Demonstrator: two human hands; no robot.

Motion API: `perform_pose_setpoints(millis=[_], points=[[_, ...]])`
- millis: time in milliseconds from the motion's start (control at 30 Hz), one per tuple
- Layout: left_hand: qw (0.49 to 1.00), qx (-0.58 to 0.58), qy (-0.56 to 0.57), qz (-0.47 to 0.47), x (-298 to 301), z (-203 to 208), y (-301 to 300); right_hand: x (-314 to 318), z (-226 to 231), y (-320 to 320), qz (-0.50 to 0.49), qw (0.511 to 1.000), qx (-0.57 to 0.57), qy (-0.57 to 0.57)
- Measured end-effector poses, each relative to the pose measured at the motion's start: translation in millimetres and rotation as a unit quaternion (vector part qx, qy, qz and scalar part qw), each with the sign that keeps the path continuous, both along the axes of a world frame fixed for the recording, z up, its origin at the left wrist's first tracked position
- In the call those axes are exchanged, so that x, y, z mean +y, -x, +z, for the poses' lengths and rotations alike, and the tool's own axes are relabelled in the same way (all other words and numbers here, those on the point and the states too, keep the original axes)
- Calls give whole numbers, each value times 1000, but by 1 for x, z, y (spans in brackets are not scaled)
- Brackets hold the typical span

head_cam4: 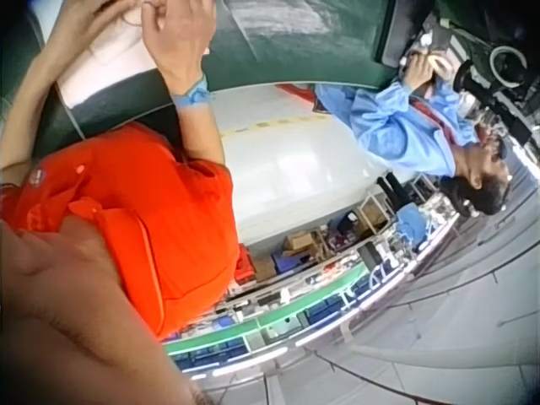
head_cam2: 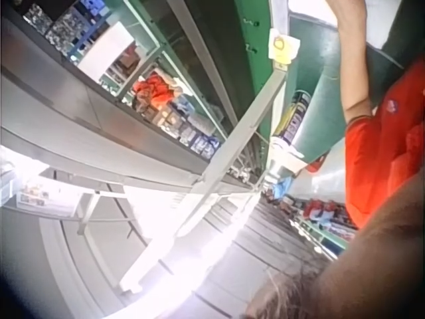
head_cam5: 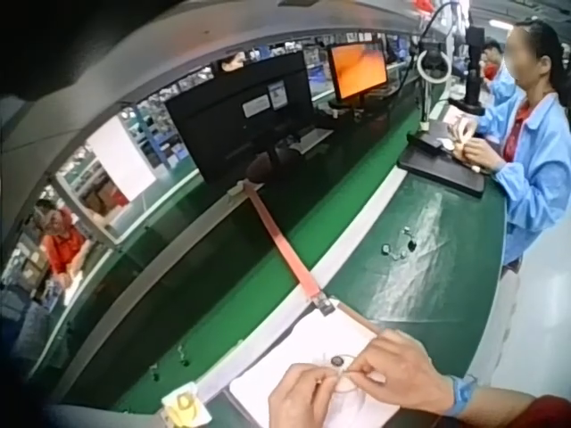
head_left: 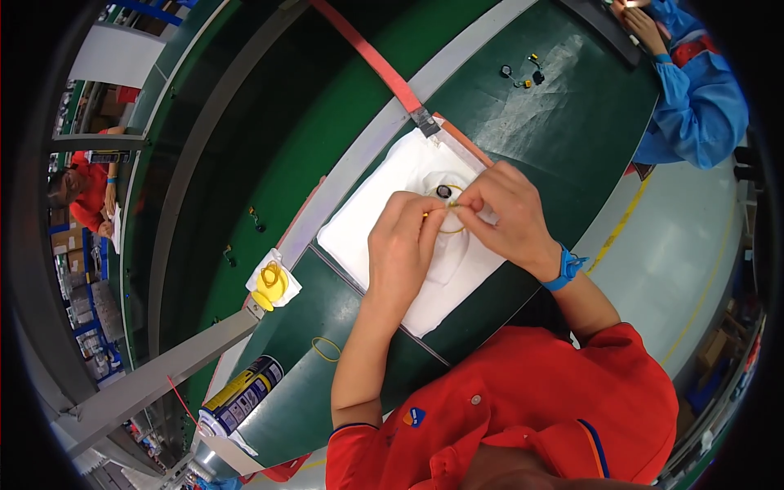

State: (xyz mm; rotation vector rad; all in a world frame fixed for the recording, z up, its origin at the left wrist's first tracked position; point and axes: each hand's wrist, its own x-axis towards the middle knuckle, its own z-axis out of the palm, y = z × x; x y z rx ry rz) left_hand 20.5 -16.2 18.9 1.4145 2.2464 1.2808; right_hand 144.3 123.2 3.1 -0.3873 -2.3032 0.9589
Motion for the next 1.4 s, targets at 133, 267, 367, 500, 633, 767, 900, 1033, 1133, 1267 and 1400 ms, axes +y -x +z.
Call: perform_pose_setpoints(millis=[133,267,367,500,633,767,900,1033,1133,1267,1400], points=[[1000,1,8,-7,0,2,-1,2,1,-1,41,999,4,5],[1000,6,9,-6,-1,1,1,3,2,0,8,1000,9,-20],[992,122,-22,19,-2,-1,2,3,2,0,8,1000,7,-14],[1000,15,-22,-12,-1,-7,-2,7,-4,-1,7,1000,8,7],[989,139,-53,12,4,-9,0,9,0,-4,58,996,-23,71],[999,-20,-32,14,-1,-13,-3,10,-5,-1,-9,1000,4,13],[989,132,-58,21,3,-9,-2,11,-3,-1,58,997,-12,50],[996,71,-55,-16,-1,-14,-7,10,-4,0,27,999,-2,40],[989,127,-74,27,4,-14,-1,13,-4,-1,55,993,-35,95],[987,144,-59,32,8,-11,0,15,1,0,23,997,-13,66],[990,126,-66,7,6,-15,-2,16,1,-1,65,994,-39,75]])
